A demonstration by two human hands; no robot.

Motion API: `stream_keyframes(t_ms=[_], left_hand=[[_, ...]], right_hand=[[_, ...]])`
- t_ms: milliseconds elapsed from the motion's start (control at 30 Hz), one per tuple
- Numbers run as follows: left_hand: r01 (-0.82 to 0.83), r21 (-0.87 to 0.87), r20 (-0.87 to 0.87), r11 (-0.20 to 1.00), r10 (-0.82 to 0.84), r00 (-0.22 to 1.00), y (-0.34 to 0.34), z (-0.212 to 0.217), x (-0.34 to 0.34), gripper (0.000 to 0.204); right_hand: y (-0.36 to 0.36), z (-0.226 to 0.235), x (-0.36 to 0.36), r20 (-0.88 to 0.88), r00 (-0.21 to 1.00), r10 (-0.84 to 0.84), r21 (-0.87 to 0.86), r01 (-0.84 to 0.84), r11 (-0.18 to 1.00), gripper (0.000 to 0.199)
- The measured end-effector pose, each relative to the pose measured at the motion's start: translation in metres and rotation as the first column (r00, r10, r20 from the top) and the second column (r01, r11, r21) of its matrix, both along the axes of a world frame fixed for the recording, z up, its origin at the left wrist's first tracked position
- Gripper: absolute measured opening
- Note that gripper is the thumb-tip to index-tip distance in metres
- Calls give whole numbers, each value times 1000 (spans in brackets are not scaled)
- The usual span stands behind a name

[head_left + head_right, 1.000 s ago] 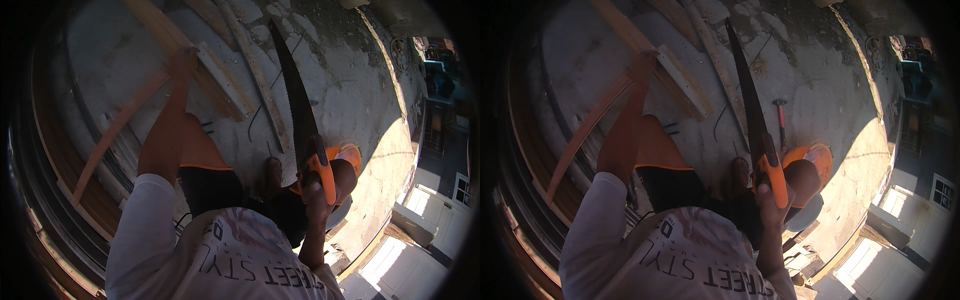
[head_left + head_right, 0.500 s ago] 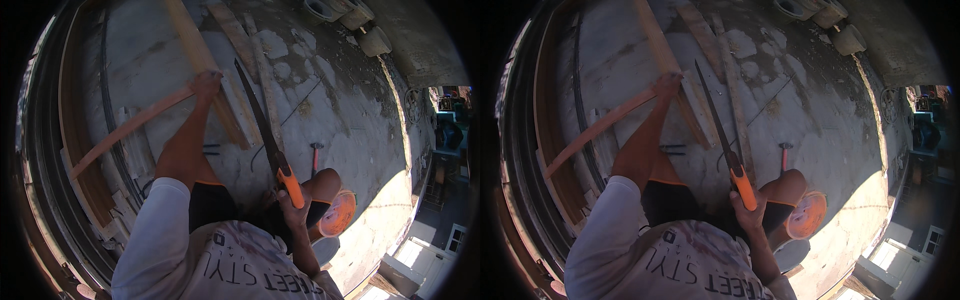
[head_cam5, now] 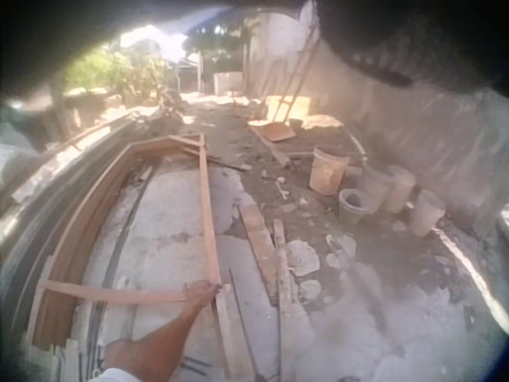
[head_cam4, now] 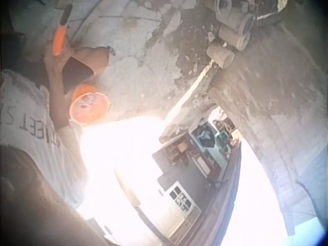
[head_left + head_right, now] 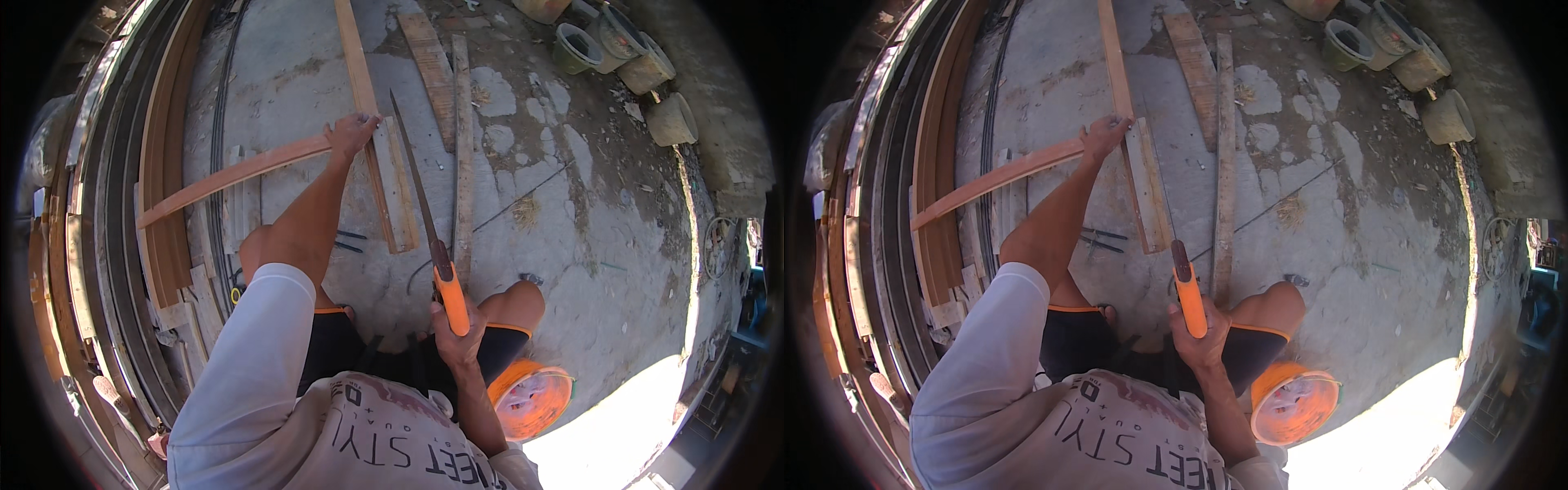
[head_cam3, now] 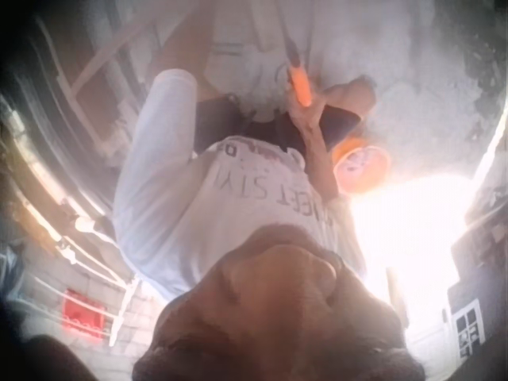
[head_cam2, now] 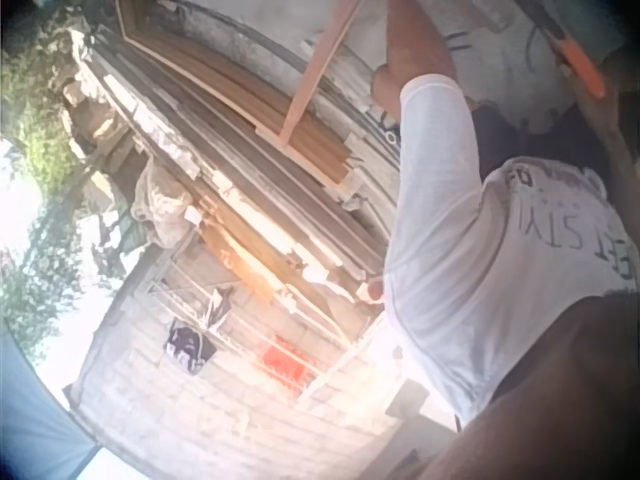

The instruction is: The person uses a hand saw to cut a wooden plank, then marks measurements on the wood with a pencil. They assemble the cut pieces into a frame structure, securing them by hammering nails into the joints.

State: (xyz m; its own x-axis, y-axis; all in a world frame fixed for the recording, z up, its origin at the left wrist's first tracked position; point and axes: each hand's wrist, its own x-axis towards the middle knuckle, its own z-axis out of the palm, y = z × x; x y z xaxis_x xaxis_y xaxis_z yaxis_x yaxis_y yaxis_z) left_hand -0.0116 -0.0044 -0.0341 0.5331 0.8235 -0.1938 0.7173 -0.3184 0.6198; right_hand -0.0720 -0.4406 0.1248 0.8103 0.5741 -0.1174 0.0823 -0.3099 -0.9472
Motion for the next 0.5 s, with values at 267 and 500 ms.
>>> stream_keyframes(t_ms=[267,500], left_hand=[[12,10,19,1000,-13,1000,3,-8,1,64],[7,38,-37,999,-6,999,0,3,3,68]], right_hand=[[3,-12,5,-24,1000,20,18,-20,1000,21],[6,-12,-1,-42,999,26,7,-26,1000,23]])
